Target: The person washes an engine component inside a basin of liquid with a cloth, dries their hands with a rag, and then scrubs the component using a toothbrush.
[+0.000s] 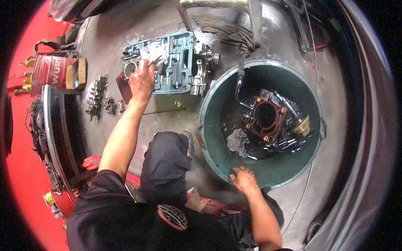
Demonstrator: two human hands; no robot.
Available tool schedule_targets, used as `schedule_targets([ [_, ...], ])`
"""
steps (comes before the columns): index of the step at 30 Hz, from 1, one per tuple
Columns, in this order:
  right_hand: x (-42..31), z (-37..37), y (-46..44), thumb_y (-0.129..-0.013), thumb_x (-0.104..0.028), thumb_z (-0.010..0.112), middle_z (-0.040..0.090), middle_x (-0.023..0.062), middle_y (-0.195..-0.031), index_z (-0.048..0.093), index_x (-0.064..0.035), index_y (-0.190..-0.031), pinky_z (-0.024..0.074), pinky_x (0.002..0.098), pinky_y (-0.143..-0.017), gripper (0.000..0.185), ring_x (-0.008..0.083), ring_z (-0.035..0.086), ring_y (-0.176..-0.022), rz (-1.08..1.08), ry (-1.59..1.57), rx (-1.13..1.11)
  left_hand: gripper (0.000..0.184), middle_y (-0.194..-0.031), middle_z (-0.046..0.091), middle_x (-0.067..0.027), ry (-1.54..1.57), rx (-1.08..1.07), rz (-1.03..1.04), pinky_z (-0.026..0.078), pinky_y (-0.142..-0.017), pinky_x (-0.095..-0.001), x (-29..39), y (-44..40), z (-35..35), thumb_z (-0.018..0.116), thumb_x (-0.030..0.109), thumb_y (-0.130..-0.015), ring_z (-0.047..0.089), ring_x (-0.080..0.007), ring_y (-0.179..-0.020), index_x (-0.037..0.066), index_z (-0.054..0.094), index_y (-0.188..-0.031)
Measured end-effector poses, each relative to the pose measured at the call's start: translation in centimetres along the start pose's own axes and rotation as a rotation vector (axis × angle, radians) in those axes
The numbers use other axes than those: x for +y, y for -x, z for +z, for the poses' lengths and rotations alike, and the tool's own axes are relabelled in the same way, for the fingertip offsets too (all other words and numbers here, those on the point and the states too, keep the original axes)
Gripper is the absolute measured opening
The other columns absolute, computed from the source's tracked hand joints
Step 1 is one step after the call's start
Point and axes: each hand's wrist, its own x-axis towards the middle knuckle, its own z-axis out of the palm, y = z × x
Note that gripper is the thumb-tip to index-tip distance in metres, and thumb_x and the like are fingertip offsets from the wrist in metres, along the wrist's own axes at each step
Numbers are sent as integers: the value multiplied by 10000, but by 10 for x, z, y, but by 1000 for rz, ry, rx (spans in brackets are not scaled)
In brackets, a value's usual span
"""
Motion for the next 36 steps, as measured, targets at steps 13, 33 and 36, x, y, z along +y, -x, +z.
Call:
schedule_targets([
  [13,-209,-136,81,-981,-594,425,509,163,-1411,434,-132,-1435,466,582,-984,647,405,514,-1249,40,-1988,-15,183,-807,556,-99,1171,-425,153,457,-765,-422,104,76,-303,673,74,-704,567,-298,-803,54,553,-841],
  [33,-542,-262,114,-1038,-537,361,619,90,-1305,527,-37,-1376,473,410,-1015,627,230,589,-1183,324,-1238,-239,162,-905,664,-161,1211,-470,-667,507,-739,-400,-97,70,-462,678,186,-869,629,-265,-789,74,638,-978],
  [36,-545,-232,93,-1020,-591,355,617,82,-1277,556,-92,-1349,504,509,-945,631,278,596,-1162,229,-1179,-333,20,-822,601,21,1375,-233,-1132,458,-675,-269,-158,79,-508,634,58,-903,541,-87,-761,61,625,-884],
])
